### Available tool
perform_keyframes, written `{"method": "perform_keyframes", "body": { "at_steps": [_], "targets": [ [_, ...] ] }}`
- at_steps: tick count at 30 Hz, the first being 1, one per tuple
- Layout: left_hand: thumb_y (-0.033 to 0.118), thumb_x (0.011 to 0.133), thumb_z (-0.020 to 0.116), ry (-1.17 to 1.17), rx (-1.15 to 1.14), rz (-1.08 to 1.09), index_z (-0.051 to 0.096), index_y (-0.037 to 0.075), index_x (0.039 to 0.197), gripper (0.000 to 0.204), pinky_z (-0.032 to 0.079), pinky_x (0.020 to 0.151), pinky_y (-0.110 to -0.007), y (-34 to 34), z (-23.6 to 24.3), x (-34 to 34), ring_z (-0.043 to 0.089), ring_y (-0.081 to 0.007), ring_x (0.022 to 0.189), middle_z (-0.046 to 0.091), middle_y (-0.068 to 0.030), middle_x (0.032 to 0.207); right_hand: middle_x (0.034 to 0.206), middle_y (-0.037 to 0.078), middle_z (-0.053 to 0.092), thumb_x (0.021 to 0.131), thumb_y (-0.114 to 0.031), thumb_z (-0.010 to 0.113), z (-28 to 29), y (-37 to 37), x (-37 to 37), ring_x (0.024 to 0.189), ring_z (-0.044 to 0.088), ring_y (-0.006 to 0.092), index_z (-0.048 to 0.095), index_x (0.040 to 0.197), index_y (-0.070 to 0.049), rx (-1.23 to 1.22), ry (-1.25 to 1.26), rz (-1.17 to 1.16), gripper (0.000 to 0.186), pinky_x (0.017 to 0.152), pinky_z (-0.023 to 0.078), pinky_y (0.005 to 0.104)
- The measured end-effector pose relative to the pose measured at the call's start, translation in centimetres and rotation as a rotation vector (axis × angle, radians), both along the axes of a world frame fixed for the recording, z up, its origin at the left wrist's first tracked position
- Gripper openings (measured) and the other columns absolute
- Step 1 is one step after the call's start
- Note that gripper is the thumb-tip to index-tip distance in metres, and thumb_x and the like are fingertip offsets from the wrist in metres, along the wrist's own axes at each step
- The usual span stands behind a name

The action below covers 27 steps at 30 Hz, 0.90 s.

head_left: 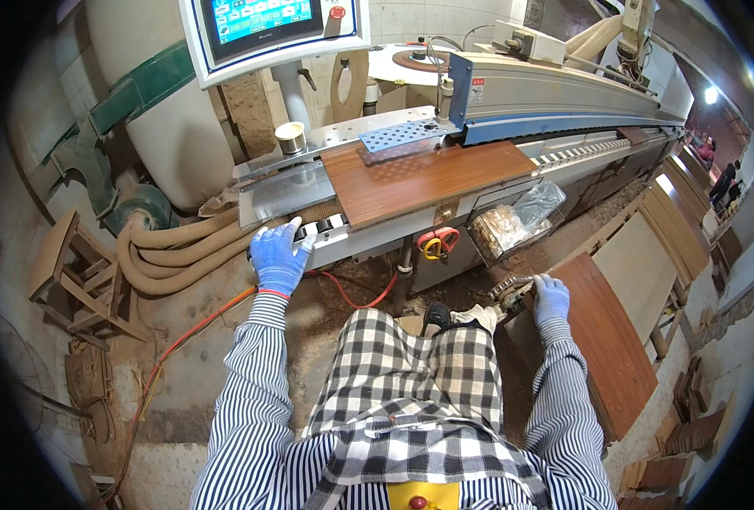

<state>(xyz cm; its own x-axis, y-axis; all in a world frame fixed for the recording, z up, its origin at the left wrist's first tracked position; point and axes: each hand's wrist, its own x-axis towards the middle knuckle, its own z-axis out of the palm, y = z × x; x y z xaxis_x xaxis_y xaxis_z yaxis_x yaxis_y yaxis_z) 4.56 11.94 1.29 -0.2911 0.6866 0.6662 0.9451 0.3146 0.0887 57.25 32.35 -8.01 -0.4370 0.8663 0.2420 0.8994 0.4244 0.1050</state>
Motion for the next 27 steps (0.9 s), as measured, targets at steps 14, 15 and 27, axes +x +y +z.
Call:
{"method": "perform_keyframes", "body": {
  "at_steps": [14,15,27],
  "targets": [
    [0.041,0.085,0.065,-0.017,-0.007,0.033,0.065,0.014,0.115,0.041,0.036,0.102,-0.044,0.2,-0.6,-0.1,0.061,-0.0257,0.099,0.068,-0.0098,0.104,0.098,0.009,0.067,0.084,-0.042,0.069,-3.4,-16.1,6.2,0.094,0.06,0.0257,0.066,0.1,-0.006,-0.473,1.556,-0.601,0.039,0.083,0.049,0.0394],
    [0.041,0.085,0.065,-0.018,-0.011,0.039,0.064,0.014,0.115,0.041,0.036,0.102,-0.044,0.0,-0.6,-0.2,0.061,-0.0257,0.099,0.068,-0.0098,0.104,0.099,0.009,0.066,0.082,-0.049,0.069,-4.0,-16.2,8.5,0.092,0.06,0.0238,0.063,0.101,-0.005,-0.515,1.836,-0.652,0.049,0.08,0.051,0.0378],
    [0.038,0.084,0.066,-0.006,0.002,0.022,0.063,0.013,0.117,0.042,0.036,0.103,-0.044,-0.2,-0.6,-0.2,0.06,-0.0257,0.101,0.068,-0.0104,0.106,0.076,0.004,0.058,0.09,-0.043,0.064,-3.9,-20.0,7.5,0.062,0.052,0.0175,0.059,0.09,-0.004,-0.806,2.356,-0.503,0.039,0.067,0.048,0.0317]
  ]
}}
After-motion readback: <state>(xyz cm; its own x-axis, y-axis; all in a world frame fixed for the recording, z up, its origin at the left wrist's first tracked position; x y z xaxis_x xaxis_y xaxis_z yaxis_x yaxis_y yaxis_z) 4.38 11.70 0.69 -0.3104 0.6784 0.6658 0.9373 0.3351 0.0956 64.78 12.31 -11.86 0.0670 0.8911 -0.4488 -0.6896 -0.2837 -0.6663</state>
